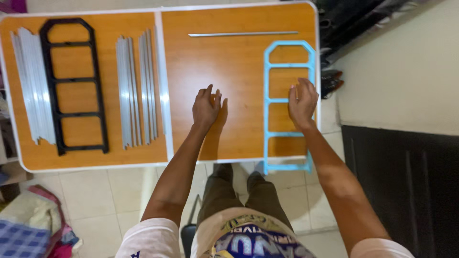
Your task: The person assembles a light blue metal shoe rack by inserting multiple silver metal rods into the side frames. They repeatedly pick up rods from the table and slide them into the frame slots, then remove them and repeat the process. The person also handles a black plastic frame and repositions the blue frames on the table.
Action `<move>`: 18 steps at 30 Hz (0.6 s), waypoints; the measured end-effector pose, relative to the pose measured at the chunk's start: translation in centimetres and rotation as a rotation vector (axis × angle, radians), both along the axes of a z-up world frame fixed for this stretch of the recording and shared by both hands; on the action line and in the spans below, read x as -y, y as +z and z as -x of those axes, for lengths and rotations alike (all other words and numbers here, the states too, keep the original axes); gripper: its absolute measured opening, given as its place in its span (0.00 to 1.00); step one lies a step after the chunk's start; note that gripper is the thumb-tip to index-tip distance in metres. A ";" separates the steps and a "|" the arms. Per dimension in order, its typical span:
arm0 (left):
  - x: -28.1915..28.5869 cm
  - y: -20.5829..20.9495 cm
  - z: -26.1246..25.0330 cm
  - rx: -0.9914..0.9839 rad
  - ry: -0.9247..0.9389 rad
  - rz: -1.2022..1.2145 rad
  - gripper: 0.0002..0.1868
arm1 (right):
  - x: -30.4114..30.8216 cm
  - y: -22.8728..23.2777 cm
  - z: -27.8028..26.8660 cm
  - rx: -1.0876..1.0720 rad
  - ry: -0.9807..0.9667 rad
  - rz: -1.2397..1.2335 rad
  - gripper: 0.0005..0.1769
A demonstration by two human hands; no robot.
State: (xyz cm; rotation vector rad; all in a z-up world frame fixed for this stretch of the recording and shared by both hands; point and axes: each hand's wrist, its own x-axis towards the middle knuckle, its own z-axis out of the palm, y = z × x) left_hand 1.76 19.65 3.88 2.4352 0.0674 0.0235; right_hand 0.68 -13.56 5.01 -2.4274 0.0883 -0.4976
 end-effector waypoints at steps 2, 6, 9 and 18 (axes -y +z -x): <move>-1.8 -0.7 -2.6 0.023 -0.022 -0.046 0.24 | -1.5 0.0 -2.5 -0.003 0.073 0.068 0.19; -4.0 -3.2 -8.0 0.038 -0.094 -0.112 0.23 | -3.3 -1.2 -8.4 0.027 0.185 0.204 0.19; -4.3 -5.1 -11.8 0.078 -0.179 -0.210 0.25 | -3.8 -2.9 -11.8 -0.013 0.226 0.247 0.14; -2.5 -7.4 -19.9 0.084 -0.280 -0.336 0.16 | -4.3 -8.4 -20.7 0.029 0.281 0.440 0.16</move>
